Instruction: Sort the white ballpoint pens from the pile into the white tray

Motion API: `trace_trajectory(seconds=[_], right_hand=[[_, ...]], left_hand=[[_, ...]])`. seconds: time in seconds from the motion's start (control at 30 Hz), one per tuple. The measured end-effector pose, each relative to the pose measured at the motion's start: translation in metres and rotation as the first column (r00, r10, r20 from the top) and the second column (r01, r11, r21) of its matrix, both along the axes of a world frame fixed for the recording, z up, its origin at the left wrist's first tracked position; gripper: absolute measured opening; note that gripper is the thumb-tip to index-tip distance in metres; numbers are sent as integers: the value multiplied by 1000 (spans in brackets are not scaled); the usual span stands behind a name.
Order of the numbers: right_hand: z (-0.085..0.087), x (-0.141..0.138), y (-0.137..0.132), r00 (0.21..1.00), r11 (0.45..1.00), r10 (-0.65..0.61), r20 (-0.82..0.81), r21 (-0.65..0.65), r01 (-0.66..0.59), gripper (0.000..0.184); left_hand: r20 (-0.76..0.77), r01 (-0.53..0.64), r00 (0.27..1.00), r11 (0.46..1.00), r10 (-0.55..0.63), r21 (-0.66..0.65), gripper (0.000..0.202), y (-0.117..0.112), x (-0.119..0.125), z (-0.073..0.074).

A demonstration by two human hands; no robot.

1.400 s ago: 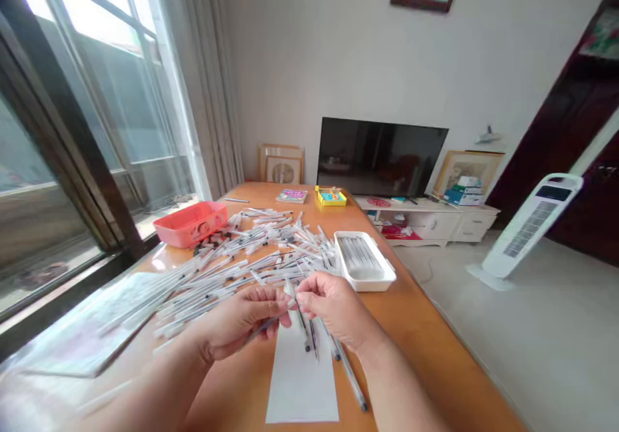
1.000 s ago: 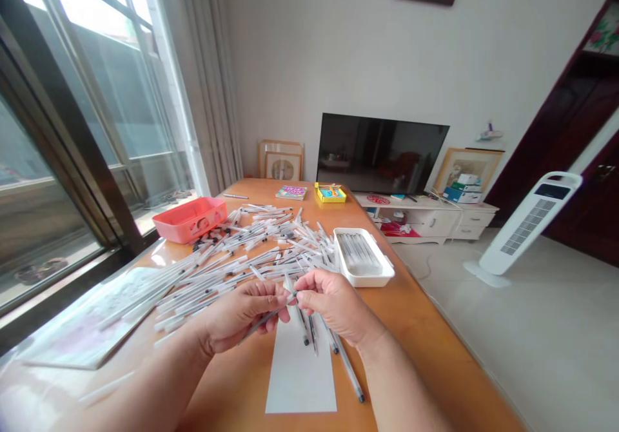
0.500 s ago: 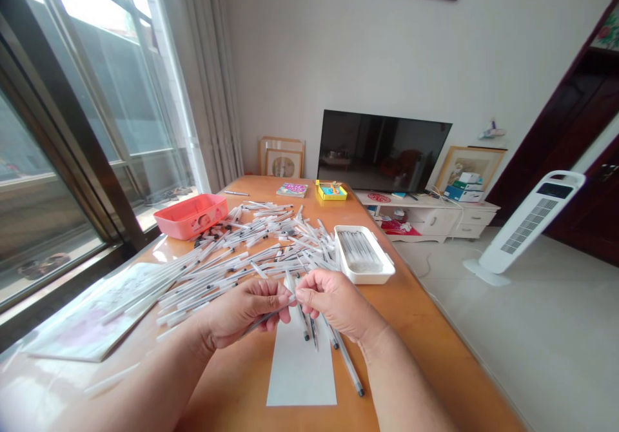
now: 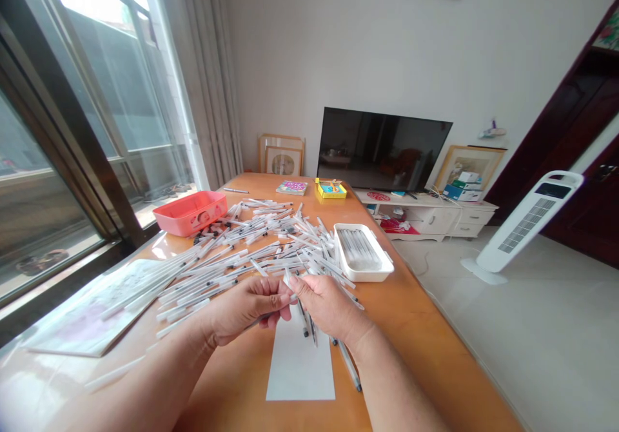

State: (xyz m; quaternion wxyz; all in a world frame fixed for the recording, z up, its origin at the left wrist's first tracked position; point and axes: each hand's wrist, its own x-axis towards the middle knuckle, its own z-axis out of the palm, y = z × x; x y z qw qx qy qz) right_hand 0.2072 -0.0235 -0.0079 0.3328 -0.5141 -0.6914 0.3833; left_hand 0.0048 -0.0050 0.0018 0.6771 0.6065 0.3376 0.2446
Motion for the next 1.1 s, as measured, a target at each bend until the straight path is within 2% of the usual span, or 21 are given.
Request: trace_trajectory(seconds=[0.1, 0.17, 0.33, 0.5, 0.67, 0.9, 1.1], right_hand=[[1, 3, -1, 999, 998, -52, 9, -30, 52, 58], [3, 6, -2, 998, 998, -62, -5, 6, 62, 54], [8, 8, -4, 1000, 998, 7, 13, 63, -8, 38], [2, 2, -2, 1000, 998, 2, 22, 61, -4, 46], [-1, 2, 1, 999, 1000, -31, -7, 5, 31, 53], [7, 10, -3, 999, 997, 35, 31, 69, -37, 39], [0, 2, 1, 1000, 997, 29, -3, 72, -29, 42]], left_hand=[[5, 0, 1000, 1000, 1, -8, 38, 0, 0, 0], [3, -13, 1000, 1000, 13, -11, 40, 1, 0, 0], [5, -20, 1000, 1000, 20, -5, 39, 1, 0, -2], [0, -8, 1000, 1000, 8, 11, 38, 1, 0, -4], [12, -23, 1000, 1000, 23, 4, 38, 2, 1, -2], [7, -31, 999, 999, 31, -10, 40, 1, 0, -3], [-5, -49, 999, 998, 49, 36, 38, 0, 2, -5]])
